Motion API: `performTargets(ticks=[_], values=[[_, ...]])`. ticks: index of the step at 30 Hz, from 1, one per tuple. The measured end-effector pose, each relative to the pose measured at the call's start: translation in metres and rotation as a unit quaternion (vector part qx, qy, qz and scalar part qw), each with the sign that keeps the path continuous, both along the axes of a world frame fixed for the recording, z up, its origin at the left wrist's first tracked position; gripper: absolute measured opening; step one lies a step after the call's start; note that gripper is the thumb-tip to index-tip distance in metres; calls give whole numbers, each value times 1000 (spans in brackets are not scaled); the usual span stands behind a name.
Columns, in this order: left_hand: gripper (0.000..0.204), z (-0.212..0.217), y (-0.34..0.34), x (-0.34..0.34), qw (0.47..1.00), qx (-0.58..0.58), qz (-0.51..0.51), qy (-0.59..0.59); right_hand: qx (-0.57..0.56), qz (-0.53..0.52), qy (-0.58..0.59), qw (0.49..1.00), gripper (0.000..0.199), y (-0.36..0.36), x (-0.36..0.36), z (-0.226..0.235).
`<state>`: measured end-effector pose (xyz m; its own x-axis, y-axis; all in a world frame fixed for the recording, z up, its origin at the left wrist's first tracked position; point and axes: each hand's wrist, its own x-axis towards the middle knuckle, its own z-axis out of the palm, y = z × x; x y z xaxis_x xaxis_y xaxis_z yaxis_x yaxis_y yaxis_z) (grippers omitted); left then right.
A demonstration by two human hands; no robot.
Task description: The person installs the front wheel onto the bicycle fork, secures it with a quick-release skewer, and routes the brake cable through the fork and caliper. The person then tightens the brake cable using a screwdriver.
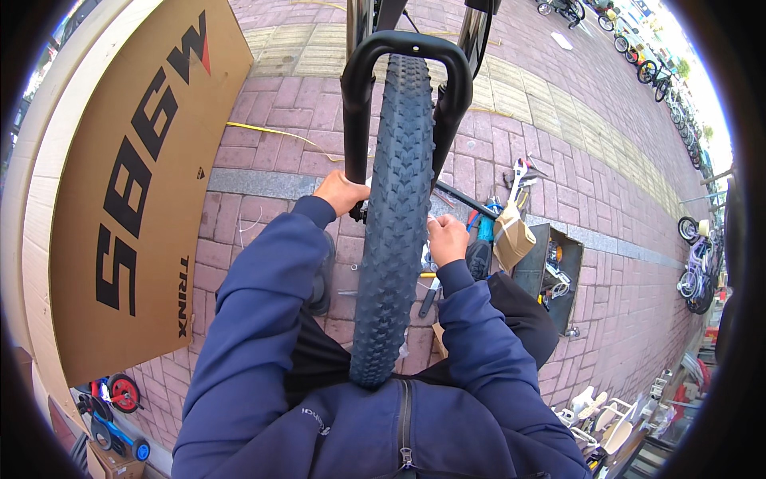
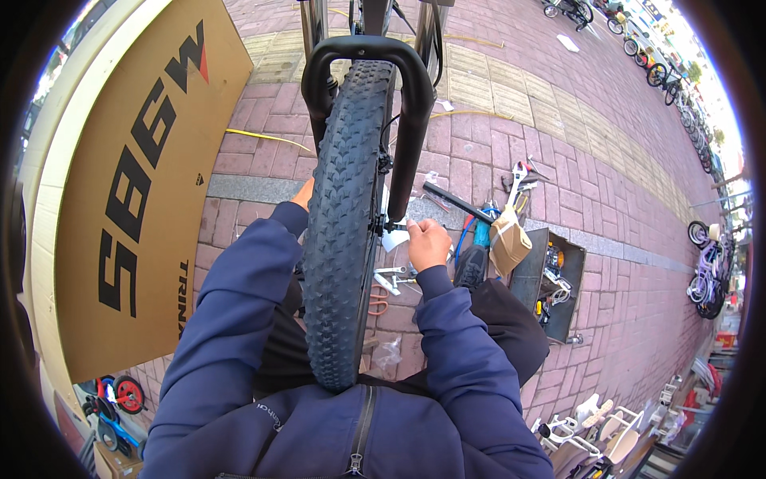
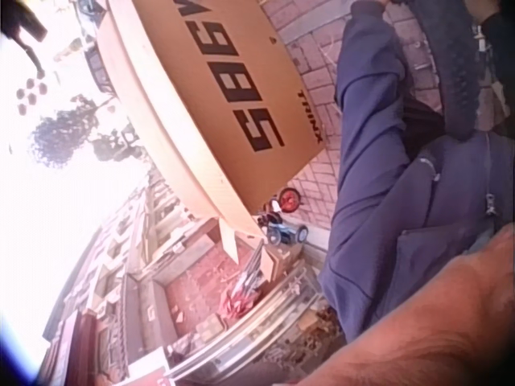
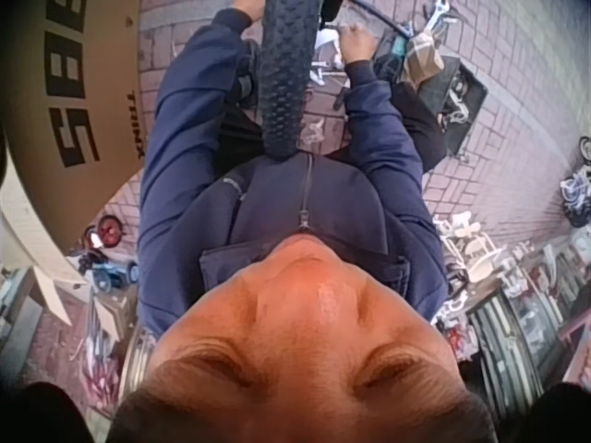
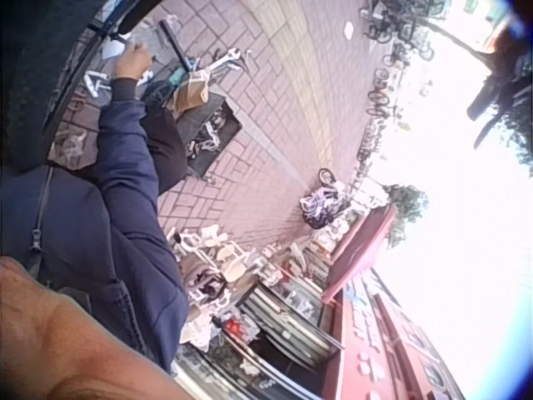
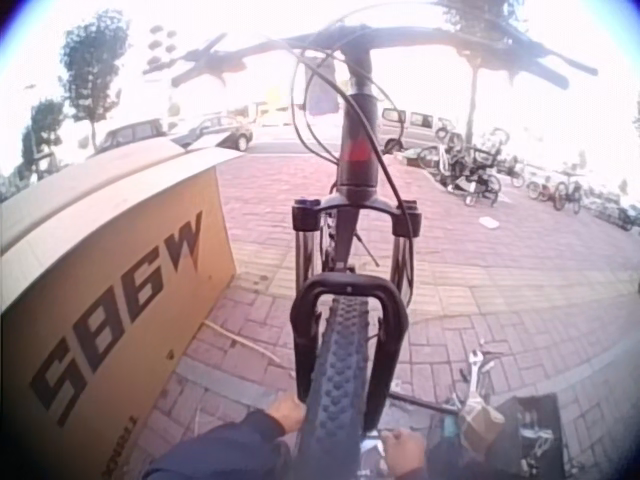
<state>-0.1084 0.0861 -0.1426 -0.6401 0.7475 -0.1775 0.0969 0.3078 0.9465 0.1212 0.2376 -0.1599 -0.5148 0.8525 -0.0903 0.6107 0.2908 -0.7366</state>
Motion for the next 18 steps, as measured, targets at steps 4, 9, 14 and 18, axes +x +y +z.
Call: performTargets(ticks=[4,9,14,18], values=[[30,-2,4,-2,998,0,-37,56,-79,-7,27,997,33,10,2,-4],[30,0,7,-1,998,2,-46,51,-369,-25,120,921,25,34,9,-35],[28,9,6,5,999,3,-22,46,-683,-69,179,705,21,29,-5,-98],[27,20,8,10,1000,7,-14,-16,-684,-76,257,678,21,20,-6,-115]])
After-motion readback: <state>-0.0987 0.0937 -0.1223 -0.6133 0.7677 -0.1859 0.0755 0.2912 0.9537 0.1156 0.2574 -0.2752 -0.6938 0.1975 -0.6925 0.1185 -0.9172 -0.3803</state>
